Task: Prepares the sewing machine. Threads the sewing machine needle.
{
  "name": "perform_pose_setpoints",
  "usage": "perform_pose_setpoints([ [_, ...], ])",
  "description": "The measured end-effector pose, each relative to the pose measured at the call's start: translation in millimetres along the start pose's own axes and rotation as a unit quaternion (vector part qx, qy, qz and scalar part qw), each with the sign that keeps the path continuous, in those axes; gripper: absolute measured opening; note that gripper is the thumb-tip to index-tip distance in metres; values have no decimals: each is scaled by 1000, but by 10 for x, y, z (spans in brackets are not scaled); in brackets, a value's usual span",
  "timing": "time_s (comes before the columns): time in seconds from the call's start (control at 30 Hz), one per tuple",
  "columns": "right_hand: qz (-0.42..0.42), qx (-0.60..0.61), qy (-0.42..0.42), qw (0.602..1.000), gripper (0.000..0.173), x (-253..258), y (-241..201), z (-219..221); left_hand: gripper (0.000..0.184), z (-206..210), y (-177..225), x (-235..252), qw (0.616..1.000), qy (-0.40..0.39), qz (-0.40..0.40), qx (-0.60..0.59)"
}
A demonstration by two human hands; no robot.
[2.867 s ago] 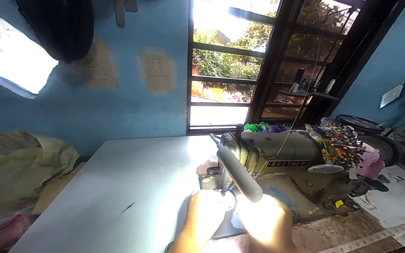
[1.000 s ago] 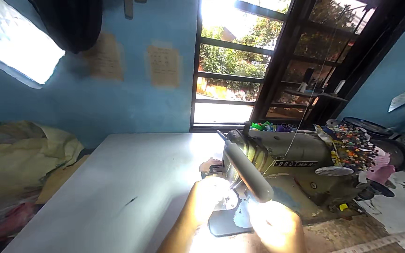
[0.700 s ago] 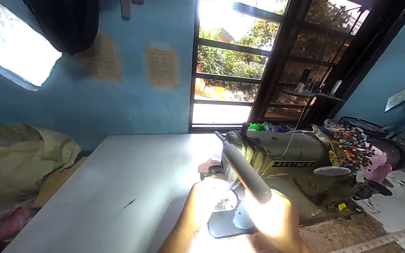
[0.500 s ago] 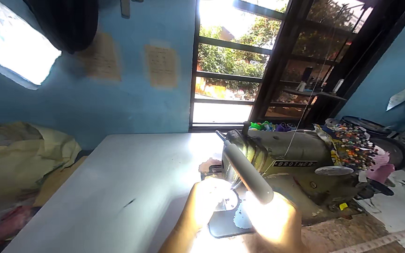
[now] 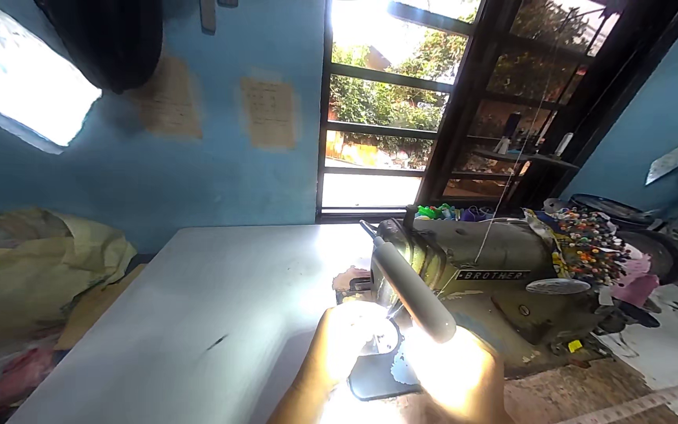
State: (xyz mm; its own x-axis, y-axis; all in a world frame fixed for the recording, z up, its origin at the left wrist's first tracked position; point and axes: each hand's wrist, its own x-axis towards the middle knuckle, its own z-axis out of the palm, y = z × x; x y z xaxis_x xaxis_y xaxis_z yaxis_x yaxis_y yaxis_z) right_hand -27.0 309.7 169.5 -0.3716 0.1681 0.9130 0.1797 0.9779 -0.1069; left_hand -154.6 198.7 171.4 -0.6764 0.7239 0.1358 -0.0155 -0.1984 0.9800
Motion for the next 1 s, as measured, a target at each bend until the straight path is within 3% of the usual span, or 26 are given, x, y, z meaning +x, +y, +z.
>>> perform_pose_setpoints([
  [0.17, -11, 111, -61, 992, 29, -106, -33, -82, 13, 10, 69, -21, 993, -41, -79, -75],
  [0.47, 19, 149, -94, 984, 31, -166, -32, -59, 11, 20, -11, -25, 992, -101, -36, -61],
  [0.6, 21, 155, -92, 983, 29, -142, -36, -137, 16, 54, 4, -54, 994, -50, -30, -90],
  [0.83, 28, 14, -7, 999, 34, -84, 60, 47, 16, 34, -4, 5, 996, 22, -41, -78],
  [1.0, 52, -8, 4, 999, 28, -15, 69, 81, 19, 54, 101, 14, 988, 36, -116, -92],
])
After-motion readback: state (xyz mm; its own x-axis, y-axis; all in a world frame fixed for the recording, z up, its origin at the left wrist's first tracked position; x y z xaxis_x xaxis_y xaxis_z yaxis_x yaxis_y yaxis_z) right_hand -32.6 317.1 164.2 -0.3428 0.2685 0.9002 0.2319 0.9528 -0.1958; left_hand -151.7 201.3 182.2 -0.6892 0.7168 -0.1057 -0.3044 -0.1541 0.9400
